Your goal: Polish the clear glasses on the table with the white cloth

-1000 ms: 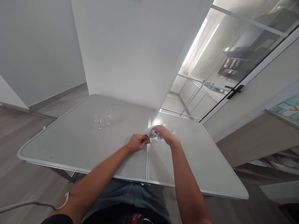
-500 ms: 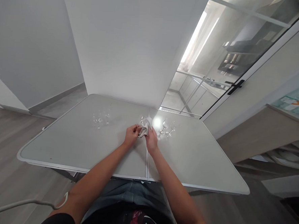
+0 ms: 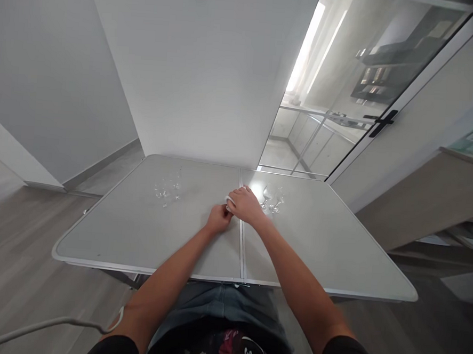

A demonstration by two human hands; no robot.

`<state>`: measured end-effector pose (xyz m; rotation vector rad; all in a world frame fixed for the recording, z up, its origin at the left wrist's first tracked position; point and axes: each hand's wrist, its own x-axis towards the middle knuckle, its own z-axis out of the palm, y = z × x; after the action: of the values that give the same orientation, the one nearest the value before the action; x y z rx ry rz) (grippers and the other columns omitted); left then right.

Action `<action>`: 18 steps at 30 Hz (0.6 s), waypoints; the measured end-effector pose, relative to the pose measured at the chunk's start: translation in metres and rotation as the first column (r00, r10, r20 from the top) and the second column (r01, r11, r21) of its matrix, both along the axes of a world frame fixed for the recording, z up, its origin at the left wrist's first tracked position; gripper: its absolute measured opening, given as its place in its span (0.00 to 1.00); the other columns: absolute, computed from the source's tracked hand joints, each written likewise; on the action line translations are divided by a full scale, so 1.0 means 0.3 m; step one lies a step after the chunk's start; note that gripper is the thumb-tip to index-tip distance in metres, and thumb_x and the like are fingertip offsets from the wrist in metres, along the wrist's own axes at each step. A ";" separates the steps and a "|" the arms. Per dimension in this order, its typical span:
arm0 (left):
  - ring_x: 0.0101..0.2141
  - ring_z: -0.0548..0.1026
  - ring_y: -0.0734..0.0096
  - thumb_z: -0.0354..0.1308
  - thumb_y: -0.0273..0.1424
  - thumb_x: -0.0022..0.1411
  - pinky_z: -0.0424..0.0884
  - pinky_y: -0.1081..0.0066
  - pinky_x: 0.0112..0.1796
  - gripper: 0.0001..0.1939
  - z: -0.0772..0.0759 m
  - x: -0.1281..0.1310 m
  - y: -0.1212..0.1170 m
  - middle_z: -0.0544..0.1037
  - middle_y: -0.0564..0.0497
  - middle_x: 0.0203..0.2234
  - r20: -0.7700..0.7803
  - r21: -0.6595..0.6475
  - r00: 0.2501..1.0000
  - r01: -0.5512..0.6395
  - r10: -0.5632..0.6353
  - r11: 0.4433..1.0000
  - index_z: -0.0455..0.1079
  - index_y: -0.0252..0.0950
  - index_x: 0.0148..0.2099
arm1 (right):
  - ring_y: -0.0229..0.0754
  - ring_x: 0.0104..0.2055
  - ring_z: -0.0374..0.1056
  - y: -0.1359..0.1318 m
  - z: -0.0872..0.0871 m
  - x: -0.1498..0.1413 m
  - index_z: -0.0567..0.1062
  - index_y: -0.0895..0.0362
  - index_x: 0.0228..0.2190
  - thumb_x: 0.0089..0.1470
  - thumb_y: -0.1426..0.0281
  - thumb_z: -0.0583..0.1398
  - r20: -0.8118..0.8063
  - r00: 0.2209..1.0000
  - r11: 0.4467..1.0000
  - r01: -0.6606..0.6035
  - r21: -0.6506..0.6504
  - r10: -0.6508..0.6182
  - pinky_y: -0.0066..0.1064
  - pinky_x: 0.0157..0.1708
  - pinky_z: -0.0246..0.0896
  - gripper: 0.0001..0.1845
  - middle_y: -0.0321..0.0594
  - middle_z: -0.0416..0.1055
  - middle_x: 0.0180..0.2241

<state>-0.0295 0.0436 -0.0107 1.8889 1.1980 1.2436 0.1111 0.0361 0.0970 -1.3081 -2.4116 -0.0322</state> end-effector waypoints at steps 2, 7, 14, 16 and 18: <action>0.20 0.53 0.78 0.57 0.36 0.59 0.49 0.71 0.25 0.18 0.013 0.002 -0.013 0.60 0.57 0.14 -0.075 0.039 0.996 0.050 -0.047 0.998 0.62 0.35 0.21 | 0.45 0.35 0.66 0.034 0.031 0.029 0.72 0.56 0.24 0.59 0.68 0.53 -0.075 0.996 0.980 0.028 -0.196 -0.044 0.38 0.43 0.58 0.14 0.42 0.72 0.27; 0.20 0.56 0.78 0.57 0.39 0.62 0.53 0.73 0.25 0.19 0.032 0.001 -0.029 0.60 0.57 0.16 0.020 0.056 0.988 0.149 -0.150 0.987 0.62 0.35 0.22 | 0.38 0.25 0.57 0.095 0.007 0.120 0.66 0.55 0.22 0.53 0.62 0.56 -0.673 0.665 0.776 -0.219 -0.592 -0.325 0.30 0.27 0.51 0.13 0.33 0.63 0.22; 0.17 0.63 0.77 0.60 0.46 0.61 0.58 0.75 0.21 0.22 0.033 0.005 -0.017 0.62 0.57 0.15 0.301 -0.051 0.947 0.138 -0.116 0.989 0.64 0.35 0.24 | 0.43 0.31 0.68 0.044 -0.152 0.044 0.69 0.54 0.27 0.54 0.57 0.59 -0.874 -0.043 0.756 -0.523 -0.394 -0.485 0.33 0.31 0.66 0.14 0.37 0.70 0.26; 0.17 0.64 0.77 0.60 0.47 0.60 0.59 0.75 0.21 0.22 0.038 0.006 -0.015 0.63 0.57 0.15 0.349 -0.061 0.934 0.106 -0.078 0.992 0.65 0.35 0.24 | 0.43 0.33 0.69 0.004 -0.189 -0.015 0.71 0.54 0.29 0.56 0.56 0.57 -0.873 -0.193 0.820 -0.477 -0.316 -0.448 0.34 0.33 0.68 0.14 0.38 0.72 0.29; 0.18 0.64 0.77 0.60 0.46 0.61 0.61 0.76 0.21 0.21 0.042 0.005 -0.015 0.64 0.56 0.16 0.379 -0.071 0.924 0.078 -0.045 0.994 0.66 0.35 0.24 | 0.43 0.37 0.70 -0.042 -0.220 -0.068 0.73 0.53 0.39 0.59 0.55 0.55 -0.904 -0.231 0.901 -0.340 -0.271 -0.359 0.35 0.37 0.69 0.16 0.38 0.74 0.34</action>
<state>-0.0280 0.0392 0.0019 1.5233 0.9607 1.4182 0.0906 0.0237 0.0311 -0.7406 -0.7667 1.2324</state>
